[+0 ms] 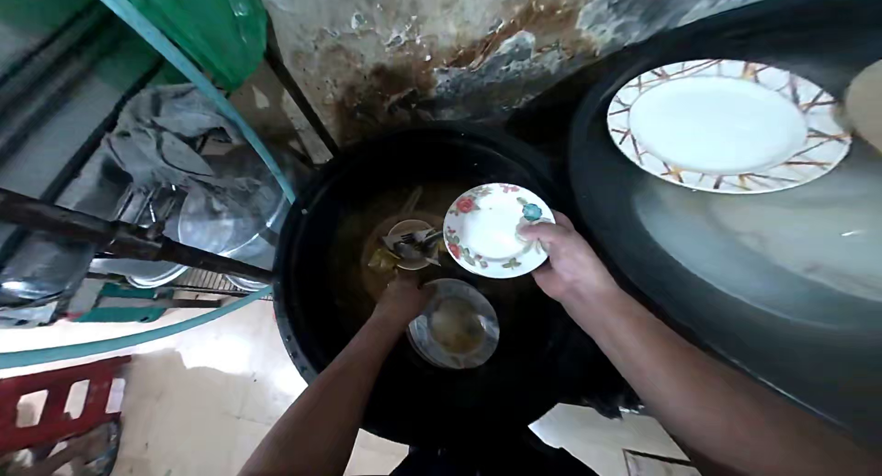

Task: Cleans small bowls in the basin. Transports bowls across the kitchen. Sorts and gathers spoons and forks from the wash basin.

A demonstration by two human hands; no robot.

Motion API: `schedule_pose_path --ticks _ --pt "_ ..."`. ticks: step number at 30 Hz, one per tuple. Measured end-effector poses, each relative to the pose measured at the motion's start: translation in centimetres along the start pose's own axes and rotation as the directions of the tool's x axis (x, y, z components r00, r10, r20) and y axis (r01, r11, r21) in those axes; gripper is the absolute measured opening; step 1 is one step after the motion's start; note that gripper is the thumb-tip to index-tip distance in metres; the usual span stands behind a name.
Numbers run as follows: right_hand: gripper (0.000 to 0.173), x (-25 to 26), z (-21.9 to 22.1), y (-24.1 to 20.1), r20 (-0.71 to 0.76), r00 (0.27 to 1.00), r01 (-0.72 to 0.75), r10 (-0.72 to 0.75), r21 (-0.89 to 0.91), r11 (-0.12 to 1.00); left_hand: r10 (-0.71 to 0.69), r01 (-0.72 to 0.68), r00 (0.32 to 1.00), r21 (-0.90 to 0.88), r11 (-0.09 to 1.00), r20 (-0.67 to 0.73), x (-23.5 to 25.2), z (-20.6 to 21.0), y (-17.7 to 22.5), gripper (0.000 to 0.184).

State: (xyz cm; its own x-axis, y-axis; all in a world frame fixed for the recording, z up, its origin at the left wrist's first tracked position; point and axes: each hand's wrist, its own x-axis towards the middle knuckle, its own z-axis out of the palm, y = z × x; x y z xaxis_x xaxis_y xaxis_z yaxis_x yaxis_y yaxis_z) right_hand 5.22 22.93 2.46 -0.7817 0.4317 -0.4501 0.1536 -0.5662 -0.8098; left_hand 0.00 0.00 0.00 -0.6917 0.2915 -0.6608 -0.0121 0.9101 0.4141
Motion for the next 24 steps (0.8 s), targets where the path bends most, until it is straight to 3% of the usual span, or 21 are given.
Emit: schedule_pose_path --ticks 6,11,15,17,20,24 --pt "0.057 -0.2 0.4 0.1 -0.071 0.997 -0.014 0.011 -0.049 0.999 0.100 -0.064 0.990 -0.315 0.947 0.098 -2.6 -1.8 -0.3 0.034" --pt "0.056 -0.5 0.3 -0.1 -0.077 0.997 -0.029 0.024 -0.053 0.998 0.003 -0.079 0.986 -0.456 0.886 -0.165 -3.8 -4.4 -1.1 0.033" --pt "0.053 -0.6 0.0 -0.1 0.027 1.000 -0.013 0.012 0.017 1.000 -0.073 -0.348 0.845 -0.649 0.676 -0.529 -2.7 -7.5 -3.3 0.026" --pt "0.048 -0.8 0.2 -0.3 0.079 0.996 -0.033 0.028 0.059 0.998 -0.094 -0.453 0.787 -0.676 0.581 -0.609 -2.5 -8.7 -3.2 0.029" --pt "0.044 -1.1 0.3 -0.5 0.125 0.989 -0.092 0.082 0.077 0.993 -0.068 -0.469 0.807 -0.705 0.532 -0.587 -3.5 -8.6 -0.4 0.039" --pt "0.043 -1.5 0.2 -0.9 0.162 0.972 -0.189 0.173 0.094 0.977 -0.045 -0.389 0.911 -0.892 0.230 -0.409 -2.7 -5.6 4.9 0.032"
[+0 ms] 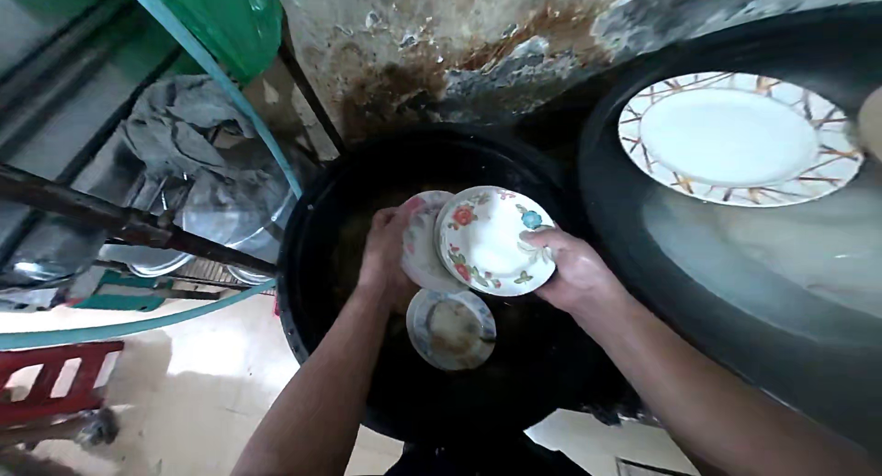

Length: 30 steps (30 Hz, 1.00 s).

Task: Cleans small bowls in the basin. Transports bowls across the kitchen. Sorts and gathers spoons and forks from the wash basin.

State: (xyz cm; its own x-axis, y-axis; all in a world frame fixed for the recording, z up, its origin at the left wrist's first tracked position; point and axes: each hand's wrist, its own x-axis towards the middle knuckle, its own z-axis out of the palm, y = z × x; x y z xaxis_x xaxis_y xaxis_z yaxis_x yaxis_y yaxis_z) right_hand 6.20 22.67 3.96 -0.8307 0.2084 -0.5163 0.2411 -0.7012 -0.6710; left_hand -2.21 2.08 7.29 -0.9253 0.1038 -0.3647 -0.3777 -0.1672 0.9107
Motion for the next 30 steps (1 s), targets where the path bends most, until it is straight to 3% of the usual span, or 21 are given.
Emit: schedule_pose_path --ticks 3,4,5,6,7,9,10,13,15,17,20,22,25,27,30 --pt "0.043 0.1 -0.5 0.0 0.074 0.997 -0.007 0.007 -0.009 1.000 -0.164 0.186 0.975 -0.142 0.972 0.151 0.0 1.9 -1.5 0.046" --pt "0.045 0.1 -0.7 0.1 0.096 0.995 0.019 -0.017 -0.021 1.000 -0.184 0.198 0.970 -0.077 0.977 0.158 0.4 1.7 -2.1 0.051" --pt "0.046 0.1 -0.7 0.2 0.113 0.993 0.050 -0.046 -0.036 0.998 -0.156 0.140 0.977 0.113 0.984 0.145 0.6 1.1 -2.9 0.048" --pt "0.046 0.1 -0.8 0.3 0.130 0.989 0.080 -0.074 -0.048 0.996 -0.099 0.019 0.981 0.427 0.904 0.166 0.6 0.3 -3.8 0.037" --pt "0.048 0.2 -0.8 0.4 0.145 0.985 0.107 -0.097 -0.066 0.992 -0.078 -0.124 0.967 0.712 0.691 0.243 0.7 -0.7 -4.5 0.028" --pt "0.053 0.3 -0.7 0.6 0.135 0.986 0.115 -0.102 -0.093 0.989 -0.211 -0.182 0.946 0.940 0.288 0.247 0.4 -1.3 -5.9 0.037" --pt "0.051 0.4 -0.7 0.7 0.102 0.990 0.106 -0.096 -0.099 0.989 -0.269 -0.157 0.939 0.963 0.220 0.214 0.3 -1.4 -6.5 0.040" --pt "0.041 0.4 -0.3 0.3 -0.018 0.998 0.053 -0.055 -0.103 0.993 -0.309 -0.134 0.920 0.933 0.335 0.243 -0.6 -1.8 -6.3 0.033" --pt "0.037 0.4 -0.2 0.2 -0.043 0.998 0.036 -0.040 -0.084 0.996 -0.374 -0.195 0.861 0.903 0.382 0.344 -0.9 -2.5 -5.3 0.035" --pt "0.034 0.5 -0.2 0.3 -0.023 0.999 0.035 -0.037 -0.072 0.997 -0.448 -0.170 0.819 0.898 0.405 0.358 -1.1 -3.1 -4.6 0.037" --pt "0.033 0.1 0.0 0.1 -0.021 0.999 0.024 -0.025 -0.063 0.998 -0.459 -0.144 0.830 0.917 0.372 0.316 -1.4 -3.9 -3.9 0.035" --pt "0.033 0.2 -0.2 0.1 -0.008 1.000 0.025 -0.025 -0.030 0.999 -0.408 -0.033 0.888 0.914 0.405 0.212 -1.8 -4.5 -3.6 0.033" --pt "0.028 0.3 -0.1 -0.1 -0.011 0.999 0.033 -0.033 0.012 0.999 -0.213 0.113 0.977 0.804 0.584 0.018 -1.8 -5.8 -1.6 0.036" --pt "0.026 0.3 -0.1 0.0 -0.019 0.999 0.036 -0.036 0.003 0.999 0.028 0.026 0.997 0.647 0.762 -0.074 -1.2 -7.1 -0.4 0.029" --pt "0.025 0.3 -0.1 0.1 0.013 0.999 0.045 -0.045 -0.004 0.999 0.209 -0.119 0.969 0.496 0.860 -0.129 -0.5 -7.2 1.5 0.034"
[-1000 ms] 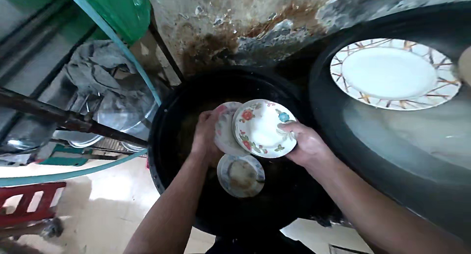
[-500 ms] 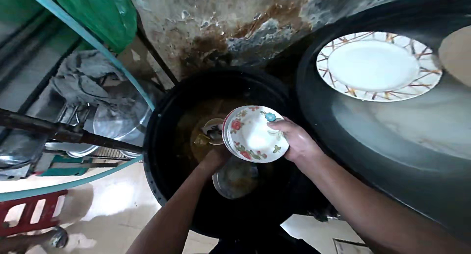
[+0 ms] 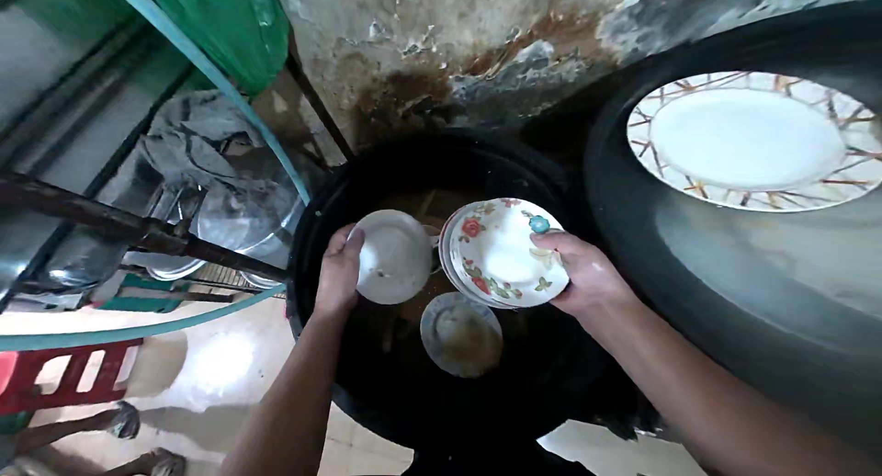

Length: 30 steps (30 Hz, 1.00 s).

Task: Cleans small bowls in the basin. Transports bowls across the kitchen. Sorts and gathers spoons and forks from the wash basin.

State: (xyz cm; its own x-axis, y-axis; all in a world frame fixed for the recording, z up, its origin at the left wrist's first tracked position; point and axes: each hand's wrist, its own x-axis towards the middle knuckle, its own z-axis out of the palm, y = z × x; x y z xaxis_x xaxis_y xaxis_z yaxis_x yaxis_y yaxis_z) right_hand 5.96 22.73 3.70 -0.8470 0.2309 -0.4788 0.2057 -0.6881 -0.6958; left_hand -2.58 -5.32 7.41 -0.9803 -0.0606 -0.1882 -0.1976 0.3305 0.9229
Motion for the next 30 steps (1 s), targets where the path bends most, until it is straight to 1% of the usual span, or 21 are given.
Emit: schedule_pose_path --ticks 2,5,7,9,10,12,13,14,15,17,19,20,21,22,24,25,27,30 --pt "0.026 -0.2 0.2 -0.2 -0.021 0.999 -0.031 0.030 -0.008 1.000 -0.014 0.017 1.000 -0.097 0.995 0.025 -0.7 1.3 1.1 0.040" --pt "0.027 -0.4 0.4 -0.5 -0.032 0.998 -0.061 0.061 0.010 0.998 -0.087 0.112 0.991 -0.292 0.950 0.097 -1.7 4.7 1.8 0.040" --pt "0.028 -0.3 0.0 -0.4 -0.011 0.999 -0.043 0.043 0.027 0.999 -0.121 0.153 0.986 -0.320 0.935 0.118 -1.9 6.3 2.3 0.038" --pt "0.029 -0.1 -0.4 -0.2 -0.007 1.000 0.000 0.000 0.048 0.999 -0.083 0.115 0.988 -0.278 0.954 0.127 -1.4 6.5 2.1 0.034" --pt "0.029 0.1 -0.6 -0.1 -0.001 1.000 0.026 -0.026 0.061 0.998 -0.070 0.101 0.987 -0.222 0.970 0.142 -0.8 6.1 1.8 0.032" --pt "0.031 0.2 -0.7 0.0 0.005 0.997 0.072 -0.073 0.089 0.993 -0.088 0.091 0.981 -0.006 0.996 0.170 0.8 5.0 0.6 0.030" --pt "0.032 0.2 -0.6 0.1 -0.004 0.996 0.084 -0.084 0.101 0.991 -0.115 0.099 0.978 0.104 0.990 0.171 1.5 4.3 -0.3 0.030" --pt "0.033 0.2 -0.5 0.1 -0.013 0.996 0.091 -0.090 0.113 0.989 -0.141 0.113 0.978 0.178 0.977 0.156 1.9 3.5 -1.3 0.029" --pt "0.033 0.2 -0.5 0.1 -0.021 0.995 0.095 -0.093 0.117 0.989 -0.155 0.131 0.982 0.204 0.970 0.108 2.1 2.9 -2.6 0.027" --pt "0.035 0.2 -0.5 0.0 -0.032 0.995 0.094 -0.091 0.122 0.988 -0.157 0.160 0.987 0.160 0.974 -0.031 2.1 1.2 -4.7 0.028" --pt "0.035 0.2 -0.4 -0.1 -0.059 0.995 0.081 -0.074 0.127 0.989 -0.170 0.191 0.967 0.096 0.977 -0.188 2.3 -0.4 -5.2 0.032" --pt "0.035 0.3 -0.3 -0.1 -0.067 0.995 0.075 -0.067 0.126 0.989 -0.176 0.204 0.954 0.095 0.974 -0.242 2.8 -1.2 -5.0 0.033" --pt "0.034 0.3 -0.2 0.0 -0.077 0.995 0.069 -0.060 0.115 0.991 -0.177 0.211 0.948 0.107 0.972 -0.266 3.6 -1.8 -4.8 0.034" --pt "0.034 0.3 -0.1 0.0 -0.081 0.995 0.066 -0.058 0.101 0.993 -0.183 0.221 0.949 0.127 0.967 -0.258 4.4 -2.2 -4.5 0.035" --pt "0.034 0.3 0.0 -0.1 -0.091 0.994 0.065 -0.058 0.073 0.995 -0.229 0.259 0.953 0.136 0.956 -0.200 6.4 -2.0 -4.4 0.036" --pt "0.034 0.2 0.1 -0.1 -0.101 0.993 0.066 -0.060 0.057 0.996 -0.282 0.300 0.945 0.103 0.948 -0.164 7.2 -1.4 -4.6 0.036" --pt "0.033 -0.1 0.3 -0.1 -0.114 0.991 0.069 -0.066 0.019 0.997 -0.387 0.385 0.915 -0.034 0.922 -0.112 8.4 0.6 -5.5 0.036" --pt "0.030 -0.4 0.4 -0.2 -0.084 0.994 0.072 -0.073 -0.012 0.997 -0.531 0.495 0.842 -0.258 0.829 -0.090 9.2 3.6 -6.7 0.039"
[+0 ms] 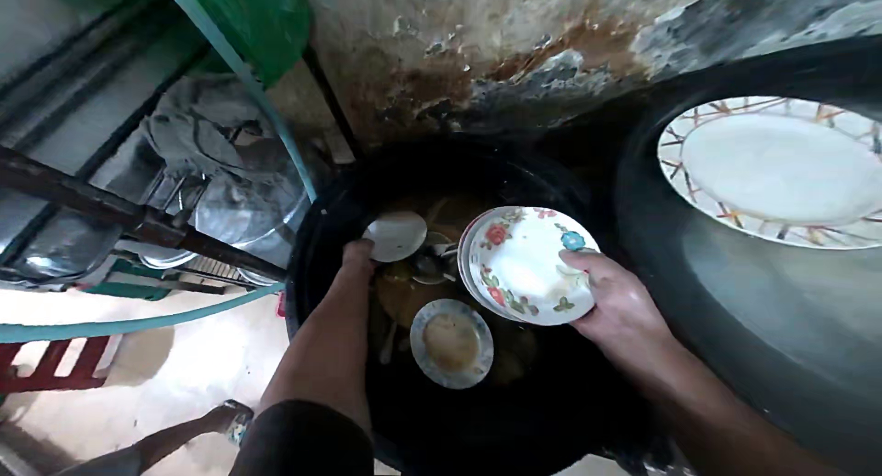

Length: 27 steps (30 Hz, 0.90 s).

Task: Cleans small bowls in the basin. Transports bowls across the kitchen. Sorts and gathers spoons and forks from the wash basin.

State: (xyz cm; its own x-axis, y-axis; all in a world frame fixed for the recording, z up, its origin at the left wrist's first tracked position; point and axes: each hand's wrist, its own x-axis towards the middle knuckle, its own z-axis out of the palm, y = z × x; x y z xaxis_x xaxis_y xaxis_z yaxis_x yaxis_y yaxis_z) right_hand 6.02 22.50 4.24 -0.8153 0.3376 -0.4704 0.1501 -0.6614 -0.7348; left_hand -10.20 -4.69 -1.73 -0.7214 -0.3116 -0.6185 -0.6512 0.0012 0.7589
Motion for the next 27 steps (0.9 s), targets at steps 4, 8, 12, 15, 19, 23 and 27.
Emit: schedule_pose_path --ticks 4,8,12,15,19,23,27 --pt "0.028 0.0 -0.1 0.0 0.014 1.000 0.011 -0.011 -0.018 1.000 -0.052 0.054 0.998 -0.172 0.984 0.021 1.4 1.7 -0.7 0.043" --pt "0.032 0.0 -0.3 0.3 0.001 1.000 0.005 -0.005 -0.029 1.000 0.170 -0.140 0.981 -0.272 0.952 0.090 1.5 0.8 -1.2 0.040" --pt "0.032 0.4 -0.5 0.4 0.011 1.000 0.016 -0.015 -0.016 1.000 0.434 -0.430 0.901 -0.137 0.893 0.001 0.1 -0.2 0.6 0.032" --pt "0.033 0.4 -0.4 0.5 0.012 1.000 0.029 -0.029 -0.008 1.000 0.592 -0.594 0.805 0.087 0.800 0.040 -2.9 -1.4 2.6 0.034" --pt "0.030 0.4 -0.3 0.2 -0.013 1.000 -0.007 0.008 0.076 0.997 0.589 -0.603 0.796 0.093 0.792 0.137 -8.6 -0.7 3.5 0.033" --pt "0.025 0.5 -0.4 0.1 0.022 0.999 -0.047 0.045 0.113 0.992 0.435 -0.424 0.846 -0.104 0.900 0.308 -12.6 2.2 2.4 0.028" --pt "0.028 0.5 -0.7 0.2 0.077 0.994 -0.089 0.083 0.080 0.993 0.244 -0.197 0.772 -0.145 0.970 0.587 -13.7 4.1 0.9 0.037"
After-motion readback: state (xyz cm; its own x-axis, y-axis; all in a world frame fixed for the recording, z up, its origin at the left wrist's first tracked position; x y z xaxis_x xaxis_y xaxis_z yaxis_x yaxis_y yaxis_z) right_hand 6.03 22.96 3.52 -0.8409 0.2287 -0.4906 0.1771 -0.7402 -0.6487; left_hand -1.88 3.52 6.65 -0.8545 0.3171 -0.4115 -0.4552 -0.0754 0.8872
